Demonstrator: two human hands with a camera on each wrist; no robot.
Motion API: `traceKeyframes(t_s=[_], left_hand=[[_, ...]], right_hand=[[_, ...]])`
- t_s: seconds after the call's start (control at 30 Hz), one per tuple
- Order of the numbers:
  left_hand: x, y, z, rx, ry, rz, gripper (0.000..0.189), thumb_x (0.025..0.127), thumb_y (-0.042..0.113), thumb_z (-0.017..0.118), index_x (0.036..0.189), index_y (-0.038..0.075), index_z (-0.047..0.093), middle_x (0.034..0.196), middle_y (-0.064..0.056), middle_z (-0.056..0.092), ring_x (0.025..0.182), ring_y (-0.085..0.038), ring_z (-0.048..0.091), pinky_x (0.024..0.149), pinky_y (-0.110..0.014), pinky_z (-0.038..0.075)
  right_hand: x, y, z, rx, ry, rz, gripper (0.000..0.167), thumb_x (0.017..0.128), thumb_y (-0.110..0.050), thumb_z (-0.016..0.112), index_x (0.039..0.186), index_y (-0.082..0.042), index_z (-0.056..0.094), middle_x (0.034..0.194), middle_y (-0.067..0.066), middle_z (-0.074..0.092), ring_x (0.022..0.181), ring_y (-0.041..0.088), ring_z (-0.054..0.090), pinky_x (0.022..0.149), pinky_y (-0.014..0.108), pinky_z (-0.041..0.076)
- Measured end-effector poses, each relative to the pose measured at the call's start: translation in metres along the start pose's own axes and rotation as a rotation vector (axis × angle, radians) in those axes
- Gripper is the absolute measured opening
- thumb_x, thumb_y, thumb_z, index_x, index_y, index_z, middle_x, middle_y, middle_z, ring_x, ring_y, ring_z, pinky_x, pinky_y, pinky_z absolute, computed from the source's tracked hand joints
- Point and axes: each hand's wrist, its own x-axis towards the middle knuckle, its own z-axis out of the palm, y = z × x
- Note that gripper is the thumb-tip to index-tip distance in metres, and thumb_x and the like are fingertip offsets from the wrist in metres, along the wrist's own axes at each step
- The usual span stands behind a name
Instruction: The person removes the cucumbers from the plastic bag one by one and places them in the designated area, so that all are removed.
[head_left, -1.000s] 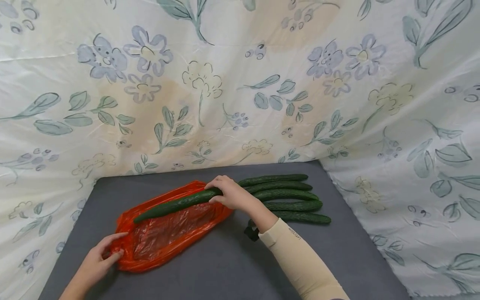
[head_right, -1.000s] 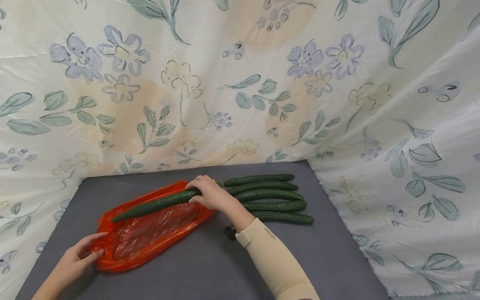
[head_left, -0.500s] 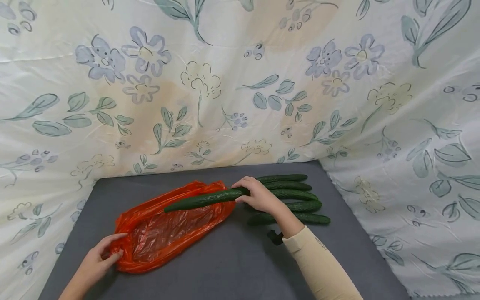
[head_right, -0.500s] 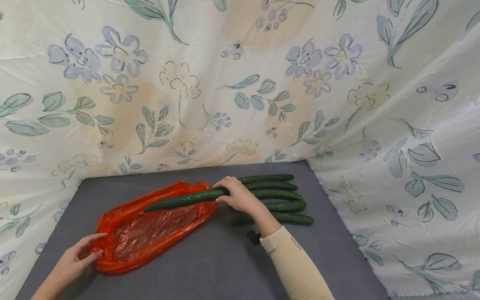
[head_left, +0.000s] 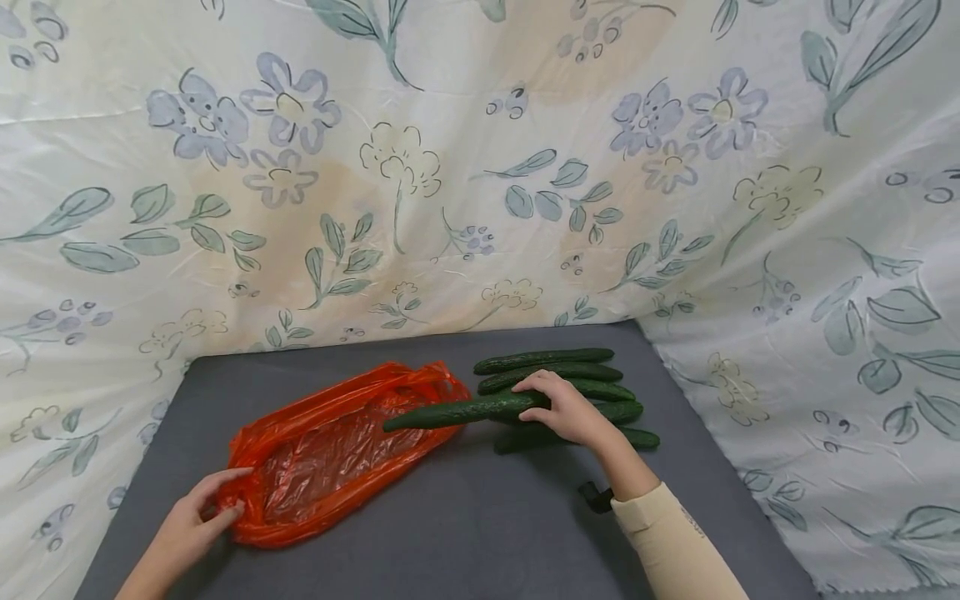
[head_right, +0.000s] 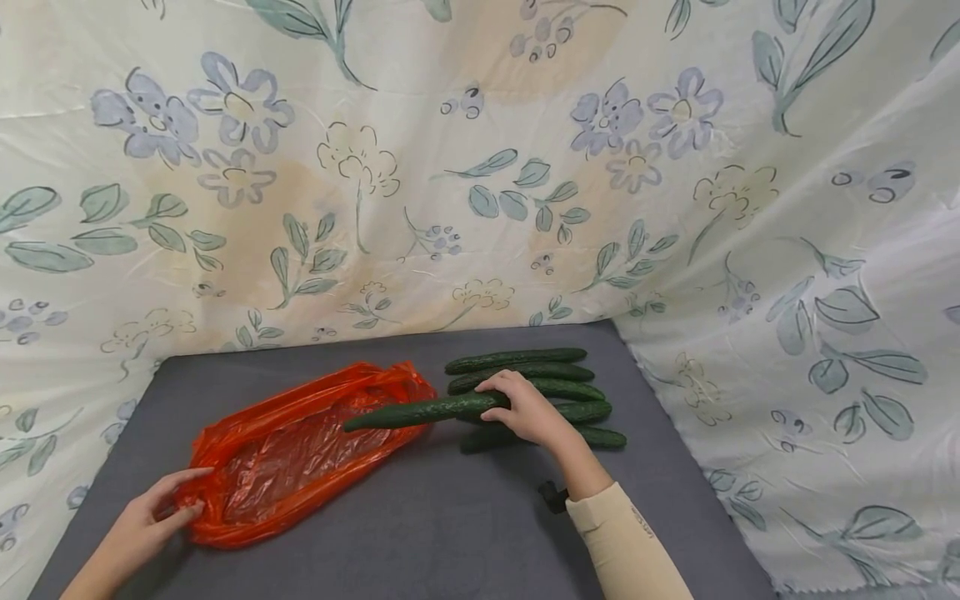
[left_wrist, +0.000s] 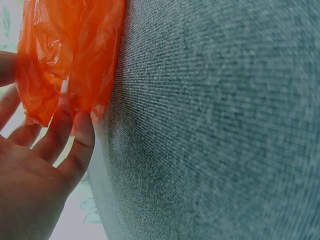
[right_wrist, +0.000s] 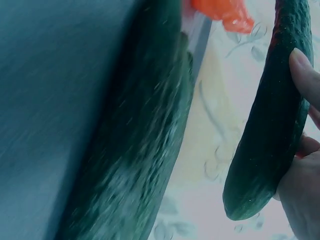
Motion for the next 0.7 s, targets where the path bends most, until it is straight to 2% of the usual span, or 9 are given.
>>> traceKeyframes(t_s=[0.13,0.47,0.7], left_hand=[[0.001,-0.001,-0.001,-0.001,0.001,-0.006,0.043,0.095,0.016,0.070,0.133,0.001,0.058,0.133,-0.028,0.054,0.086,0.008,0.051,0.067,-0.022,0.052],[-0.003,-0.001,-0.001,-0.017,0.011,0.000,0.042,0.095,0.015,0.069,0.133,0.002,0.058,0.133,-0.027,0.055,0.086,0.009,0.053,0.067,-0.022,0.052],[-0.004,-0.005,0.000,-0.016,0.055,0.028,0.039,0.095,0.015,0.070,0.131,0.003,0.061,0.126,-0.021,0.057,0.083,0.006,0.054,0.065,-0.023,0.051]], right_hand=[[-0.019,0.013,-0.005,-0.004,0.029,0.014,0.042,0.091,-0.021,0.075,0.131,-0.017,0.064,0.130,0.002,0.059,0.119,0.024,0.056,0.089,0.042,0.051],[-0.060,0.041,-0.020,-0.074,0.064,0.041,0.044,0.087,-0.018,0.077,0.130,-0.013,0.065,0.130,0.004,0.060,0.122,0.030,0.055,0.094,0.048,0.051],[-0.090,0.064,-0.022,-0.077,0.074,0.068,0.042,0.087,-0.021,0.078,0.128,-0.019,0.066,0.129,0.003,0.060,0.119,0.028,0.057,0.088,0.039,0.052]])
